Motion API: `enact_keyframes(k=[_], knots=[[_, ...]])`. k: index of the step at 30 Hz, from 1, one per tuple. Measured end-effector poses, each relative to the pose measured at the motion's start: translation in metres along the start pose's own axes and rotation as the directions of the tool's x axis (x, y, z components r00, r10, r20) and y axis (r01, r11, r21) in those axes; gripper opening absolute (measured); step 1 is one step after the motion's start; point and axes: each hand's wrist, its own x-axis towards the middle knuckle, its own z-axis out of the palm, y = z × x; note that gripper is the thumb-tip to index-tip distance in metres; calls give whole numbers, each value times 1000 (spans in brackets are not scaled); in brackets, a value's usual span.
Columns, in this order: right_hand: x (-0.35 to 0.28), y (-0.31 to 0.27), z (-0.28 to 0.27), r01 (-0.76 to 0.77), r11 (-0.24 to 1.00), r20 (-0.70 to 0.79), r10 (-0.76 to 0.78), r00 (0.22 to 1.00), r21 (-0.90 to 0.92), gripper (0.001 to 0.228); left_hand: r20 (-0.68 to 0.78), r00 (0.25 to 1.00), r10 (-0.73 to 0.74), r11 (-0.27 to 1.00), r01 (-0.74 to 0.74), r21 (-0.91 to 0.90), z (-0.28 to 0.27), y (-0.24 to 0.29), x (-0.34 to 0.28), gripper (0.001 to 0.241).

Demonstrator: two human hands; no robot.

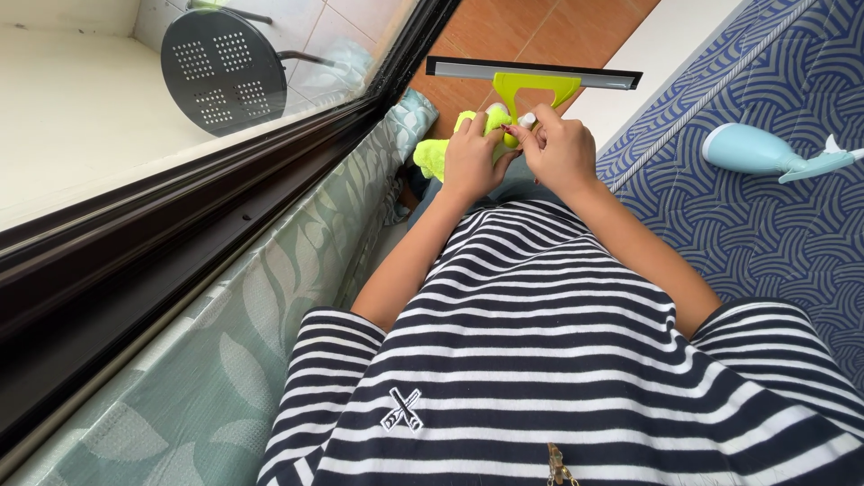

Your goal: Clean a sliding glass door using a spray bottle, a squeegee, and a green microfiber cloth.

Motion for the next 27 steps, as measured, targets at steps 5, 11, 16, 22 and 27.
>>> enact_keyframes(k=[5, 11, 16, 22, 27], knots=[[4, -13, -4, -55, 997, 75, 51, 996, 57, 27, -15, 996, -83, 996, 84, 20, 7, -1, -4, 33], [3, 7, 10, 249, 968, 24, -249, 968, 14, 30, -30, 989, -145, 989, 144, -32, 23, -17, -19, 34], [-13, 8, 10, 242, 955, 19, -249, 968, 170, 49, -52, 975, -217, 975, 214, -52, 31, -14, -25, 36], [-37, 59, 42, 146, 926, -146, -100, 984, 347, 43, -56, 972, -229, 972, 225, -67, 32, -1, -21, 37], [-43, 87, 59, 86, 885, -208, 13, 978, 459, 33, 8, 983, -182, 978, 182, -101, 32, 11, -11, 40]])
